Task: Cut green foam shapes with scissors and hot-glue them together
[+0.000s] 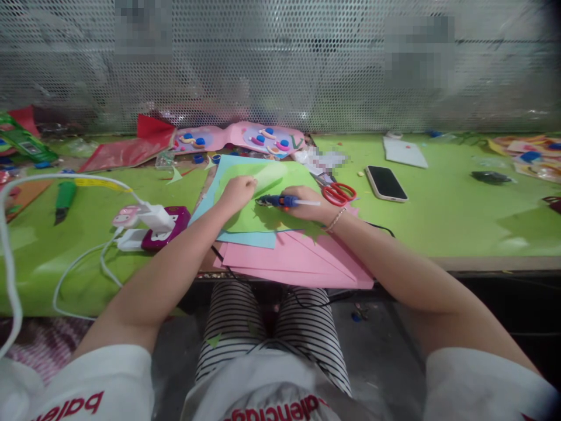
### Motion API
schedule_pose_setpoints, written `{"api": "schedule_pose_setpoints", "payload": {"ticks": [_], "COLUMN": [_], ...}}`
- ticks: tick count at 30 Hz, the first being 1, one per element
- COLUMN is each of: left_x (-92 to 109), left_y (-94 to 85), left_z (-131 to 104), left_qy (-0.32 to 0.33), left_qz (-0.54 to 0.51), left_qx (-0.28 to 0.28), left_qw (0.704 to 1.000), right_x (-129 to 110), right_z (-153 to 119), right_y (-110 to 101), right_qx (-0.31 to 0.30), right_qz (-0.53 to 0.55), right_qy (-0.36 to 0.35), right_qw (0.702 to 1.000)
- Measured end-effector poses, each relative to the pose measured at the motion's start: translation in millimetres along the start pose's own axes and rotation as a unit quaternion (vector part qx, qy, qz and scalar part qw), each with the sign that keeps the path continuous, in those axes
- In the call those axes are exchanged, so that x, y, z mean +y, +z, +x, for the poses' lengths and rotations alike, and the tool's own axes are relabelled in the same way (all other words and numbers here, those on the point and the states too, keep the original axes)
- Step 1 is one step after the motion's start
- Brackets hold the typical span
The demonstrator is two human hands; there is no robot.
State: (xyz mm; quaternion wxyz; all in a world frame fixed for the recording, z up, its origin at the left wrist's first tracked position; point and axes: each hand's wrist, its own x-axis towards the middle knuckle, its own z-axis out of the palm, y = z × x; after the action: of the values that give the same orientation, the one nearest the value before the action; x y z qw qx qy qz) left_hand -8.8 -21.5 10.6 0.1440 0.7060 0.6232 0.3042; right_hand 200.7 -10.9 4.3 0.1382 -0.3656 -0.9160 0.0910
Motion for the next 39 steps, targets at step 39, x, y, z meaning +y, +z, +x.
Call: {"api": "schedule_pose_setpoints", "payload": {"ticks": [39], "left_x": [10], "left_y": [-5.8], "left_z": [-2], "left_qy": [-0.023], "left_qz": [-0.067], "left_qx": [0.01], "left_qw": [0.997], "right_x": [-17], "right_z": [-4], "right_y": [-7], "right_qx": [-0.011], "right_qz": [0.009], "right_qy": [0.124], "right_qw": [0.992]}}
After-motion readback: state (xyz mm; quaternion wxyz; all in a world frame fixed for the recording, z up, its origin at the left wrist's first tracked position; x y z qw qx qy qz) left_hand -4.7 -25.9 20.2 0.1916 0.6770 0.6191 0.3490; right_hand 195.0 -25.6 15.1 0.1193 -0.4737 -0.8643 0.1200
